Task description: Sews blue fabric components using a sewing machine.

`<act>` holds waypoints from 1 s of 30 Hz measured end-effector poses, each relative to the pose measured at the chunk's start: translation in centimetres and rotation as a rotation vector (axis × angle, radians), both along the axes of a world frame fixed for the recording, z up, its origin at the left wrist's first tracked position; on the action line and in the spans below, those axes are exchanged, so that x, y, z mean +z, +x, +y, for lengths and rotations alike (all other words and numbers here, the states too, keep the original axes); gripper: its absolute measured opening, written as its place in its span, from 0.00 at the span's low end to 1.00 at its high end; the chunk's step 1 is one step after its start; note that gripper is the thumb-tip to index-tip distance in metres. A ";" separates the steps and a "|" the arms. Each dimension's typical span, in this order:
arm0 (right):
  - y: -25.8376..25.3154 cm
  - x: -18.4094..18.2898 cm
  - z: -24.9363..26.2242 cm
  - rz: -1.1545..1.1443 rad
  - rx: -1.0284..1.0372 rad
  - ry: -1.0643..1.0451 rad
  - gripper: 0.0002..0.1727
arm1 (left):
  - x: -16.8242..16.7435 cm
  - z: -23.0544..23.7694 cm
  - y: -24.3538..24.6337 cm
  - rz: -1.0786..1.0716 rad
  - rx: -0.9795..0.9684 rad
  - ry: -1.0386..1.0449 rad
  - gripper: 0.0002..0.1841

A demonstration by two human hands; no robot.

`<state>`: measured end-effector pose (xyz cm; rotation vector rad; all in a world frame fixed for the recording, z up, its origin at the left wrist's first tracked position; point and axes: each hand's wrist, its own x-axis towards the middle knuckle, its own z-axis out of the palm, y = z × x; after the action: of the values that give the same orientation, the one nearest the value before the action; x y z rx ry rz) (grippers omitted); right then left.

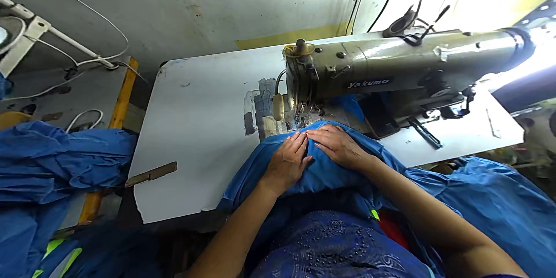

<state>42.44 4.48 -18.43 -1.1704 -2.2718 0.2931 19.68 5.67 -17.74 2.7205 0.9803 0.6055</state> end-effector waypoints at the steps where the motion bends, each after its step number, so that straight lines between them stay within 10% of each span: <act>1: 0.1 0.1 -0.1 -0.060 0.020 0.034 0.22 | 0.0 0.1 -0.1 0.001 -0.005 0.001 0.27; 30: -4.1 -0.4 2.8 -0.042 -0.228 0.145 0.23 | 0.0 6.8 -2.9 0.026 -0.116 0.017 0.31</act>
<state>38.33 7.29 -18.86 -1.3537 -2.1295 0.0161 16.74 12.43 -17.76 2.7833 0.8196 0.5612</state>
